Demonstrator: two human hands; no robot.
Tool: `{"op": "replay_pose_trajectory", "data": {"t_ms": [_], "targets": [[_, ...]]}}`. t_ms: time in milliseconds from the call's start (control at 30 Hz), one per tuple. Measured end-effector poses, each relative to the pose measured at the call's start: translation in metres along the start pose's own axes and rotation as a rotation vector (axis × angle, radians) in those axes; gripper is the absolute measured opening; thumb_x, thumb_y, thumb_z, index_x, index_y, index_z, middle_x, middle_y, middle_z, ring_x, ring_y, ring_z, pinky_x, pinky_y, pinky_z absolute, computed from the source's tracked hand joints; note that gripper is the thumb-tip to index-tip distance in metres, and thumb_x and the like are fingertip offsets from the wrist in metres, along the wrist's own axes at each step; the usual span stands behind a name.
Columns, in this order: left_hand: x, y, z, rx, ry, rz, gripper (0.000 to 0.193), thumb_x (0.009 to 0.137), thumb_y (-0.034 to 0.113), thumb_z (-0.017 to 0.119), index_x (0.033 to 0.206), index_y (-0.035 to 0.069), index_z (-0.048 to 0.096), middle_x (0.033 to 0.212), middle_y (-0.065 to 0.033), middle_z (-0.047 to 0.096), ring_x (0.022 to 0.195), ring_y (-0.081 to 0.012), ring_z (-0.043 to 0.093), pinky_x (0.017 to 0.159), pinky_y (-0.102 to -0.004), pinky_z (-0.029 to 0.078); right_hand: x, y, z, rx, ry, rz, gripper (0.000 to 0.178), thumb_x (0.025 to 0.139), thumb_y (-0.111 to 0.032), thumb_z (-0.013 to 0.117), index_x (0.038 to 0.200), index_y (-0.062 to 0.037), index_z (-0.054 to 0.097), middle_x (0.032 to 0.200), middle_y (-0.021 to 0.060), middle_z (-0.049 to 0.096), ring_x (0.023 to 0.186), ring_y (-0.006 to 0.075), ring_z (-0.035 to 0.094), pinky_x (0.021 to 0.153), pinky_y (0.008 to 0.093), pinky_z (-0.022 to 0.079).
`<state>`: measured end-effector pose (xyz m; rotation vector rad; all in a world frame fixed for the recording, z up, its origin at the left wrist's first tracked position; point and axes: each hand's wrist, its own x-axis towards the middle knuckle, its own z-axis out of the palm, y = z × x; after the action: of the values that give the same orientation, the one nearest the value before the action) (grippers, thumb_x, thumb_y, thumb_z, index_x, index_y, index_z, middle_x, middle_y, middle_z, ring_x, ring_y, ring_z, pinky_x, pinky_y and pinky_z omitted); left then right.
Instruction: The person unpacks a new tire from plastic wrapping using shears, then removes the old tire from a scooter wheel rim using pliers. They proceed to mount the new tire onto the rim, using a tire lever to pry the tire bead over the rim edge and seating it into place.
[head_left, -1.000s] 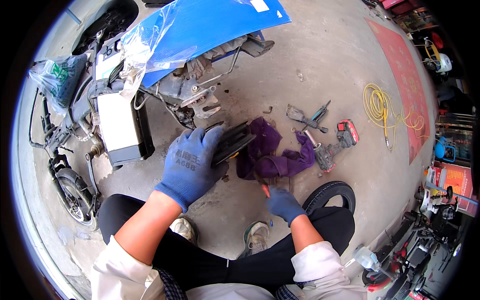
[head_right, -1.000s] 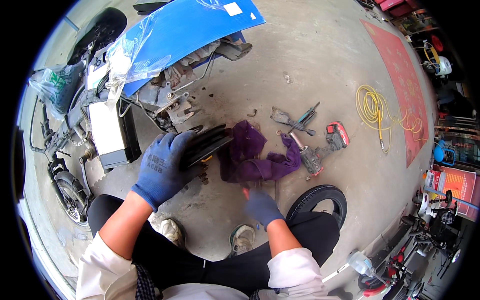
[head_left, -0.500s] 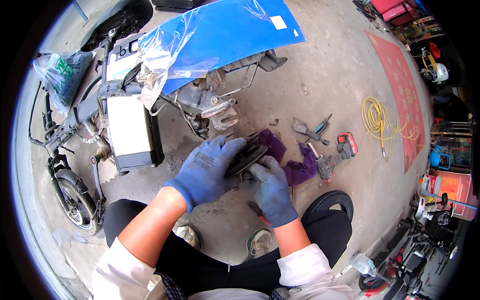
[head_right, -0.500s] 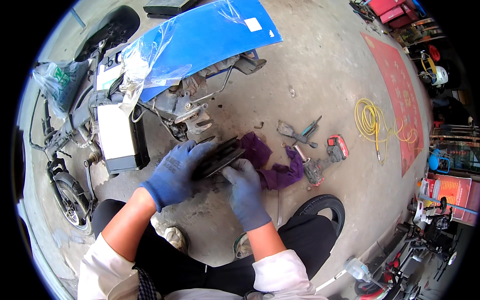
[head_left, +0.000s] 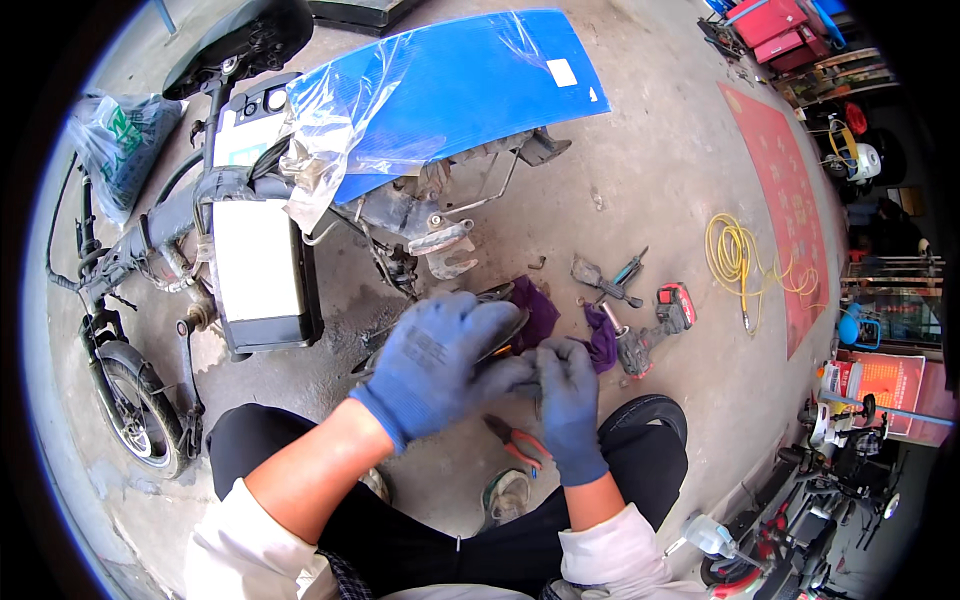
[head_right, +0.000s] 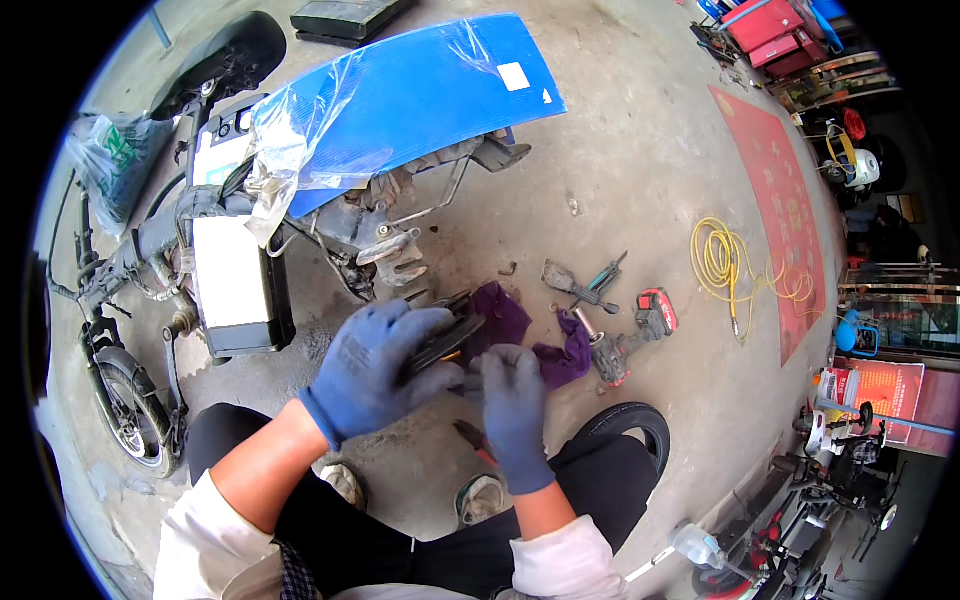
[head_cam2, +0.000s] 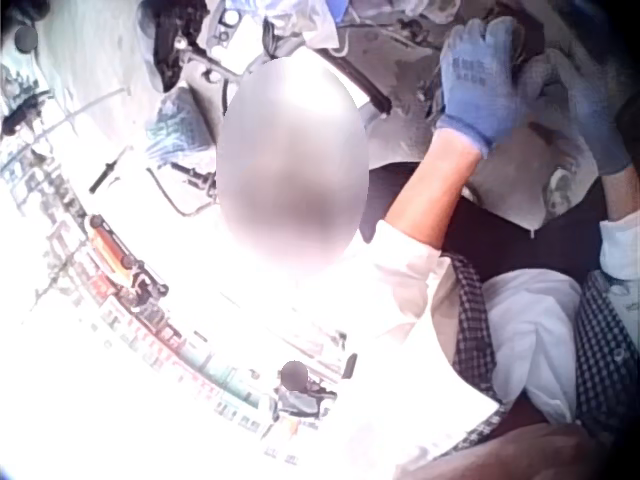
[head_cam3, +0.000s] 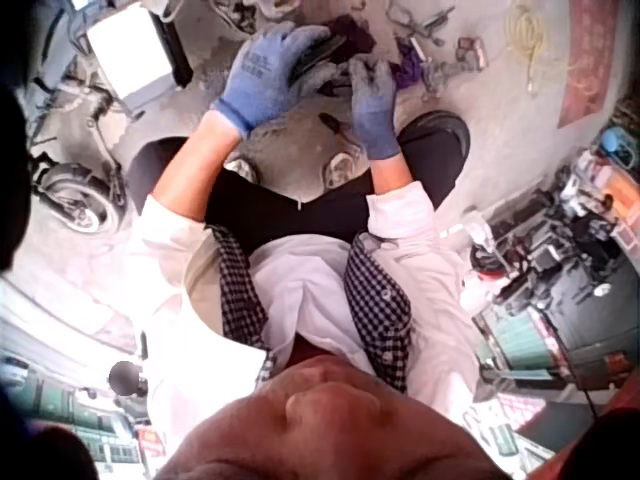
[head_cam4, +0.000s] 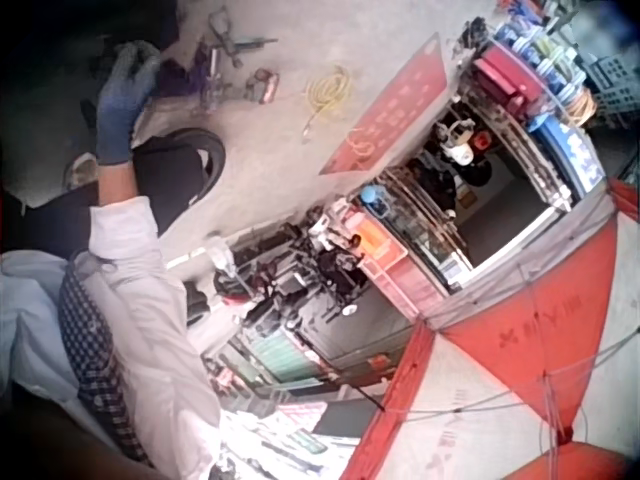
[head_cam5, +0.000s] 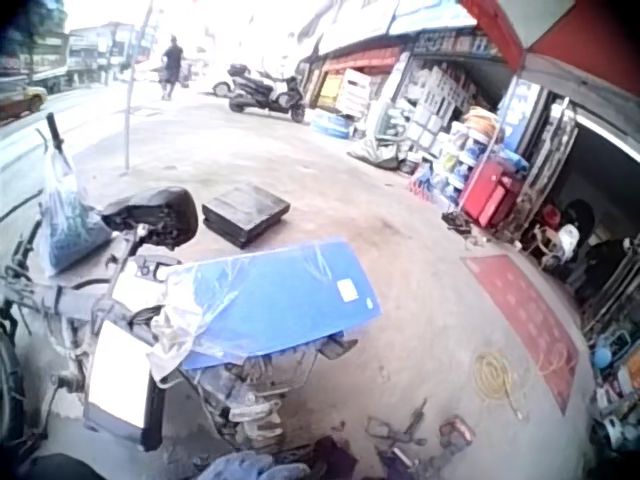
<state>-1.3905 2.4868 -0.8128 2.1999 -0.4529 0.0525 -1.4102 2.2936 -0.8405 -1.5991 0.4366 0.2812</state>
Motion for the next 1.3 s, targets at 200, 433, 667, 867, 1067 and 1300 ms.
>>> {"op": "replay_pose_trajectory", "data": {"t_ms": [200,433,667,867,1067,1300], "targets": [[-0.004,0.045,0.034,-0.189,-0.134,0.315,0.057,0.082,0.035,0.068,0.126,0.003,0.051,0.111,-0.0156,0.055,0.104,-0.0343,0.054,0.092,-0.0457,0.042,-0.029,-0.046,0.006,0.860,-0.080,0.625,0.036,0.101,-0.034,0.042,0.101,-0.0019,0.059,0.086,0.0100,0.061,0.086,0.0192,0.060,0.074,0.0316,0.052],[0.019,0.020,0.003,-0.047,0.137,0.219,0.050,0.080,0.016,0.069,0.125,0.001,0.052,0.116,-0.0190,0.058,0.109,-0.0372,0.054,0.095,-0.0445,0.043,0.041,-0.025,-0.119,0.400,-0.085,0.096,0.029,0.099,-0.033,0.047,0.092,-0.0085,0.061,0.064,-0.0008,0.050,0.048,0.0085,0.043,0.042,0.0224,0.033],[0.002,0.005,0.003,0.275,-0.043,-0.061,0.083,0.069,0.029,0.081,0.138,0.004,0.042,0.131,-0.0206,0.051,0.119,-0.0383,0.050,0.100,-0.0441,0.040,0.114,0.041,-0.278,-1.062,-0.359,0.128,0.023,0.087,-0.018,0.057,0.102,-0.0020,0.066,0.081,0.0088,0.066,0.072,0.0177,0.063,0.066,0.0339,0.050],[-0.014,-0.010,0.009,0.161,-0.090,-0.158,0.084,0.071,0.023,0.077,0.141,0.001,0.037,0.137,-0.0194,0.048,0.124,-0.0361,0.048,0.105,-0.0438,0.037,0.081,0.175,-0.260,-0.782,0.125,-0.037,0.047,0.085,-0.030,0.060,0.124,-0.0044,0.050,0.107,0.0250,0.061,0.100,0.0392,0.061,0.088,0.0442,0.047],[0.003,0.004,0.021,0.173,-0.141,-0.087,0.076,0.075,0.019,0.072,0.141,0.001,0.038,0.136,-0.0187,0.048,0.122,-0.0345,0.050,0.101,-0.0420,0.041,-0.019,0.180,-0.263,-0.911,0.855,0.095,0.069,0.080,-0.042,0.067,0.127,0.0026,0.044,0.111,0.0291,0.058,0.106,0.0431,0.056,0.091,0.0479,0.044],[0.022,-0.001,0.034,0.276,-0.187,0.059,0.077,0.073,0.019,0.072,0.140,0.001,0.039,0.127,-0.0222,0.053,0.115,-0.0390,0.053,0.096,-0.0417,0.044,-0.033,0.174,-0.272,-0.828,0.548,0.408,0.076,0.076,-0.053,0.069,0.116,0.0087,0.050,0.112,0.0289,0.058,0.108,0.0426,0.056,0.091,0.0449,0.045]]}}
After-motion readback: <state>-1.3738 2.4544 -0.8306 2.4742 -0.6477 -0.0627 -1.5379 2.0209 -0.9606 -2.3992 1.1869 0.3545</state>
